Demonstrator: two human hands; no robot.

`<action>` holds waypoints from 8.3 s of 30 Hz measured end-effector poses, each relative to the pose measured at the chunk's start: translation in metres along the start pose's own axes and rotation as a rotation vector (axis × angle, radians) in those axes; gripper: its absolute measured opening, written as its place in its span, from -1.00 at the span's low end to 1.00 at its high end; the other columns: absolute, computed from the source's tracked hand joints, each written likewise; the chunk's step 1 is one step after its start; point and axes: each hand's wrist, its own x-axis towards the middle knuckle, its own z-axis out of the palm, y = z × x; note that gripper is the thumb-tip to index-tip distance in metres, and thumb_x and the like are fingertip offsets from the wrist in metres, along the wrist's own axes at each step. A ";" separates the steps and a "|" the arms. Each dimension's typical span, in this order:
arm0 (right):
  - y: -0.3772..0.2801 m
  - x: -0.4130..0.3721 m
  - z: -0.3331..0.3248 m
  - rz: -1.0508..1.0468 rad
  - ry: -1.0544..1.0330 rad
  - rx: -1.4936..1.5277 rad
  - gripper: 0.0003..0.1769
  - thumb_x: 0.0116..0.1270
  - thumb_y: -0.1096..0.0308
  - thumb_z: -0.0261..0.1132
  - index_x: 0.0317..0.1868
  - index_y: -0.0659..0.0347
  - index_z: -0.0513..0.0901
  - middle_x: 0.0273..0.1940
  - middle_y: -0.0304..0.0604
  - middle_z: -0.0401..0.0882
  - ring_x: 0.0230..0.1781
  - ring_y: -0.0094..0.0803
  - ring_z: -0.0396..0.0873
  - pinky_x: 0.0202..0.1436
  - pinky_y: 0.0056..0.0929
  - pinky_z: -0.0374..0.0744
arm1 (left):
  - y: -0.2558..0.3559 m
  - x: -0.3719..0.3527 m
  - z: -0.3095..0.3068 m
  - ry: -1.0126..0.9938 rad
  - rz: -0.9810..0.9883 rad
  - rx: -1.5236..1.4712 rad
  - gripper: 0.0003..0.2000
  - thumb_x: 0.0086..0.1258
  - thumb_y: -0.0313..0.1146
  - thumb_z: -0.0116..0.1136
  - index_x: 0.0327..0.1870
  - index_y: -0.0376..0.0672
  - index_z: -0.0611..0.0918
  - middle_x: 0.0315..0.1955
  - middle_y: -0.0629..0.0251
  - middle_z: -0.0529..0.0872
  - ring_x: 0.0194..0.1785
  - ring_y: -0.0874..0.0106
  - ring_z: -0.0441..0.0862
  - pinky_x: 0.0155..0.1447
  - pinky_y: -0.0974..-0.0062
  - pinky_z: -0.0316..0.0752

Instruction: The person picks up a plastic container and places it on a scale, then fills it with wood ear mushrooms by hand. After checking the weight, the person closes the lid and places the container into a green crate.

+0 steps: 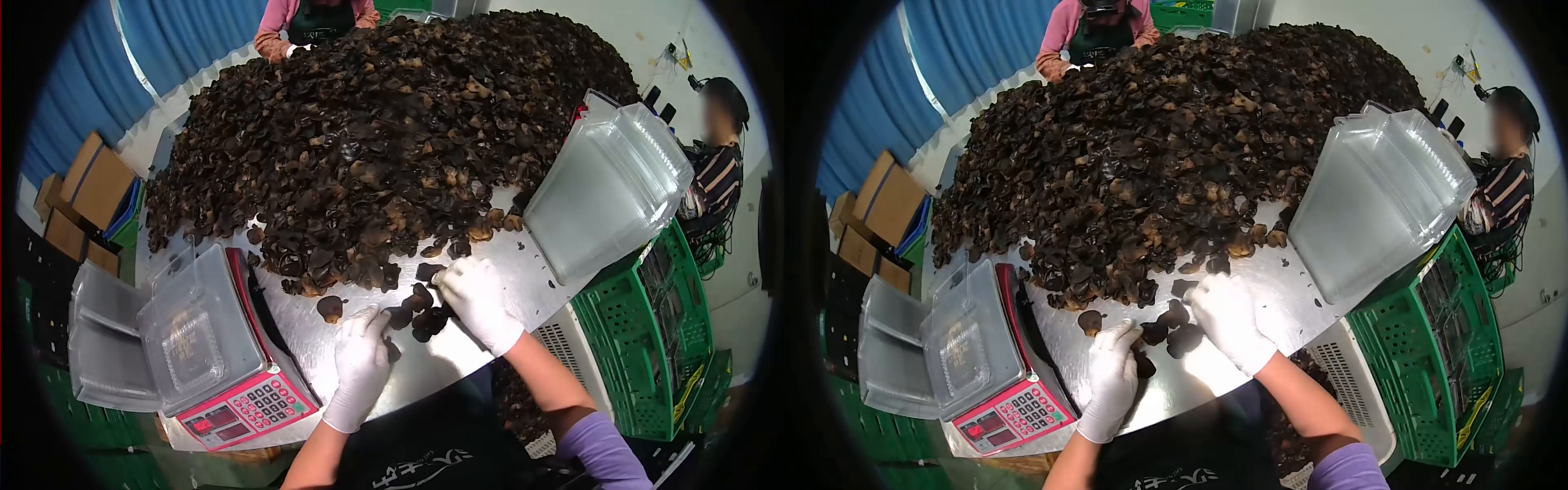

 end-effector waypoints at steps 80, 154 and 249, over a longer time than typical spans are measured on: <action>-0.112 0.012 -0.026 0.291 -0.350 0.884 -0.27 -0.05 0.50 0.58 0.17 0.19 0.45 0.03 -0.13 0.60 0.03 -0.41 0.61 0.13 -0.45 0.60 | 0.012 -0.013 -0.050 -0.045 -0.275 -0.245 -0.53 0.05 -0.49 0.33 0.07 -0.22 0.55 -0.09 0.07 0.54 0.07 0.08 0.56 0.08 0.25 0.53; 0.025 0.046 -0.010 0.187 -0.275 0.785 -0.75 0.19 0.47 0.38 -0.09 0.16 0.75 0.22 -0.05 0.55 0.34 -0.15 0.42 0.39 -0.26 0.39 | 0.112 -0.054 0.063 -0.857 0.605 -0.515 -0.62 0.41 -0.19 0.18 0.18 -0.12 0.60 0.14 0.12 0.64 0.25 0.26 0.56 0.36 0.32 0.45; -0.011 0.009 0.003 0.262 -0.289 0.137 -0.64 0.14 0.19 0.44 -0.08 0.10 0.65 -0.14 -0.02 0.56 -0.23 -0.06 0.63 -0.16 -0.17 0.62 | -0.015 0.070 0.018 0.118 0.106 0.142 -0.84 0.11 -0.39 0.35 -0.31 -0.12 0.64 -0.38 0.24 0.65 -0.23 0.19 0.64 -0.11 0.27 0.50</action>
